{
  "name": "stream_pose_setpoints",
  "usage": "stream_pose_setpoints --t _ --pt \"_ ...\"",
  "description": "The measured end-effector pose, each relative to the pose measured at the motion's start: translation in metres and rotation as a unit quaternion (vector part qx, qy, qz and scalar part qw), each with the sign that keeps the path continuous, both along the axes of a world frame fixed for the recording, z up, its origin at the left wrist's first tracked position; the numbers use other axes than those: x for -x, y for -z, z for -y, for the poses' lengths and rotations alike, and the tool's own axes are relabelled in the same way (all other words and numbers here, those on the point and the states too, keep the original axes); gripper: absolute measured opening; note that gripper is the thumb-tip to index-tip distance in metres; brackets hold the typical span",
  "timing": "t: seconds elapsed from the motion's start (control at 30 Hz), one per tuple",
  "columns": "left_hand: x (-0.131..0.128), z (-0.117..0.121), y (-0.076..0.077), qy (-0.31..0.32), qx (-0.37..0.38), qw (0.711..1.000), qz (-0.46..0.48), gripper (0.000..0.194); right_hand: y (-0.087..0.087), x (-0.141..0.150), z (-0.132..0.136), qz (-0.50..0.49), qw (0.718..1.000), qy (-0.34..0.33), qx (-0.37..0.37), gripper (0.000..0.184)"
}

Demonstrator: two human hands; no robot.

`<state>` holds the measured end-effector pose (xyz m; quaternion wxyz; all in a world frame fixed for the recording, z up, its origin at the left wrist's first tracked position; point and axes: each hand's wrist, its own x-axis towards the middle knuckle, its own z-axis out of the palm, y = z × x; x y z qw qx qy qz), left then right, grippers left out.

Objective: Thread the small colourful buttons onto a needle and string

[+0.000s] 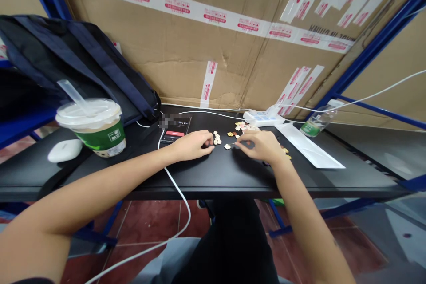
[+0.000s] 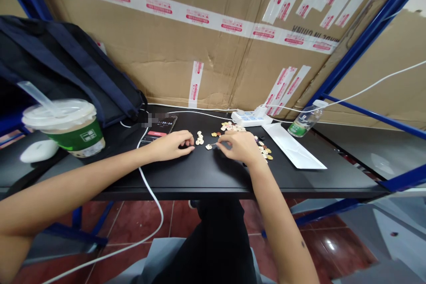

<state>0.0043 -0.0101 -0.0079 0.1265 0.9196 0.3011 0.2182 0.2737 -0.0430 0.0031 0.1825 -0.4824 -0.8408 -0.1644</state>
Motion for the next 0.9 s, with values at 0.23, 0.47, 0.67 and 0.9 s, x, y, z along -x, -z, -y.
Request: stream_pose_setpoints --t 0.23,0.47,0.67,0.9 --pt "-0.003 0.002 -0.001 0.043 0.032 0.999 0.000 0.021 0.002 0.025 0.006 0.015 0.995 -0.094 0.004 0.024" --pt "-0.002 0.003 0.000 0.046 0.029 0.999 0.000 0.018 0.005 0.028 0.005 0.006 0.993 -0.117 -0.004 0.025" --pt "-0.002 0.002 0.002 0.048 0.019 0.999 0.001 0.012 0.002 0.027 0.007 0.002 0.994 -0.113 -0.014 0.024" --pt "-0.003 0.001 0.001 0.059 0.037 0.998 -0.002 0.014 0.006 0.027 0.004 0.009 0.992 -0.123 -0.020 0.025"
